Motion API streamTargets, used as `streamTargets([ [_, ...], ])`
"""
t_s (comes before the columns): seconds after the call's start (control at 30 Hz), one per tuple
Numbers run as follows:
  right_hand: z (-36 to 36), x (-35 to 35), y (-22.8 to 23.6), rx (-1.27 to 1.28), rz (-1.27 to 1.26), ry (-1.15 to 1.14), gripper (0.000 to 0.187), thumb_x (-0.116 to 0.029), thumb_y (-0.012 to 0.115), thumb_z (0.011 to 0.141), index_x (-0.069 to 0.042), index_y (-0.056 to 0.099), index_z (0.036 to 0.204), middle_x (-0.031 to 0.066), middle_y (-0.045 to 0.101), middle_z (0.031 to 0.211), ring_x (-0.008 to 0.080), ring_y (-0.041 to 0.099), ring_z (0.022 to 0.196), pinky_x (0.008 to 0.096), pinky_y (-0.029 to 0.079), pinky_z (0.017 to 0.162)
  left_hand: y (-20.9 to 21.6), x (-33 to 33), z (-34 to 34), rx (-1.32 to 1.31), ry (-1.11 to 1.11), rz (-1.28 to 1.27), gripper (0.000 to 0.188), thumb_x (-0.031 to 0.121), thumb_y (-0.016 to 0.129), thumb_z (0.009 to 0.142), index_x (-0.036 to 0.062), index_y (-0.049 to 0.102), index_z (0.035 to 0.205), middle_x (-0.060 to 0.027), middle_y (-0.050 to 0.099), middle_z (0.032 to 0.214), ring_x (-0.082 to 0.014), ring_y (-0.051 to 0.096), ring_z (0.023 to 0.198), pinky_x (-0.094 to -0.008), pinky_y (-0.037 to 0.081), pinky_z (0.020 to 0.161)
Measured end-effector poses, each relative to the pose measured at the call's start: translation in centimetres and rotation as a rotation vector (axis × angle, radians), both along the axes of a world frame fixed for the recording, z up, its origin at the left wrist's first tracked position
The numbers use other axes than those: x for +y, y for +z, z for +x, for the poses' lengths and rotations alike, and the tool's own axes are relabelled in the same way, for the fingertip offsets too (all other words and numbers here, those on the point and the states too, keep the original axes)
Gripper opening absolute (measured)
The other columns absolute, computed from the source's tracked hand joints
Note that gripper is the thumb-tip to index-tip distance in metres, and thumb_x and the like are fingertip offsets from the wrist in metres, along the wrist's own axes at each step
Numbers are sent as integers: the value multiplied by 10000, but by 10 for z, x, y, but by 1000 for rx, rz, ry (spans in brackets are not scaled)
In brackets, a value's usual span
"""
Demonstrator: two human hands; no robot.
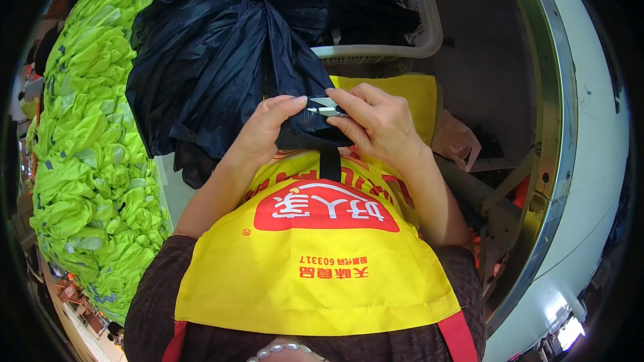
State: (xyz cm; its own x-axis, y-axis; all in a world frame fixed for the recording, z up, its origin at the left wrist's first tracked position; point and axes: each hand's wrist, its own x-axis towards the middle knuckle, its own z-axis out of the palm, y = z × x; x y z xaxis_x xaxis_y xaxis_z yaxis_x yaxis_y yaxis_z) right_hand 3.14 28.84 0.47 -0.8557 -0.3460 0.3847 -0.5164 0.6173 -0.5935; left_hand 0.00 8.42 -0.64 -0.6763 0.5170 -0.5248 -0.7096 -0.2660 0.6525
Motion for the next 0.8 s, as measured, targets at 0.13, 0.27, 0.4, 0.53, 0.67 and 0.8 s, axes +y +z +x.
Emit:
streamTargets([
  [0.13, 0, -1, 2, 20, 41, -7, 265, -173, 663, 764, -45, 619, 991, 94, 581, 763, 209, 575, 628, 285, 455, 512, -4, 0, 0, 27, -4, -27, 187, 211, 590, 839, 39, 663, 849, -48, 667, 806, -95, 626, 705, -197, 482, 682],
  [0.27, -2, 1, -4, 123, -53, 35, 252, -145, 662, 764, -31, 612, 983, 96, 578, 764, 202, 562, 625, 278, 444, 527, -5, -1, -1, 11, -30, 19, 214, 239, 596, 839, 36, 659, 864, -14, 656, 795, -61, 587, 708, -180, 443, 692],
  [0.4, -3, 4, -8, -63, -451, -171, 249, -110, 654, 769, -14, 590, 989, 49, 546, 741, 129, 508, 625, 245, 405, 550, -10, -5, -2, 20, -27, -18, 196, 206, 573, 851, 28, 655, 871, -76, 669, 854, -135, 641, 727, -210, 499, 726],
  [0.53, -4, 0, -6, -290, -583, -259, 299, -138, 713, 730, -24, 582, 973, -2, 483, 722, 75, 421, 610, 214, 362, 548, 5, -7, -2, 62, 6, -118, 225, 221, 577, 849, 11, 637, 904, -85, 660, 870, -130, 633, 734, -226, 500, 713],
  [0.67, -6, -28, 19, -168, -306, -33, 263, -106, 742, 664, -49, 600, 878, 61, 545, 683, 163, 540, 558, 250, 417, 502, 10, -12, -4, 1, 42, 33, 223, 213, 585, 844, -1, 619, 894, -73, 653, 834, -118, 627, 693, -220, 503, 640],
  [0.8, -19, -37, 5, -17, -258, 57, 199, -61, 715, 667, -37, 599, 827, 92, 560, 672, 217, 565, 557, 277, 438, 505, 12, -25, -6, -55, 100, 83, 161, 147, 564, 843, 6, 615, 899, -83, 641, 863, -159, 629, 796, -261, 506, 712],
])
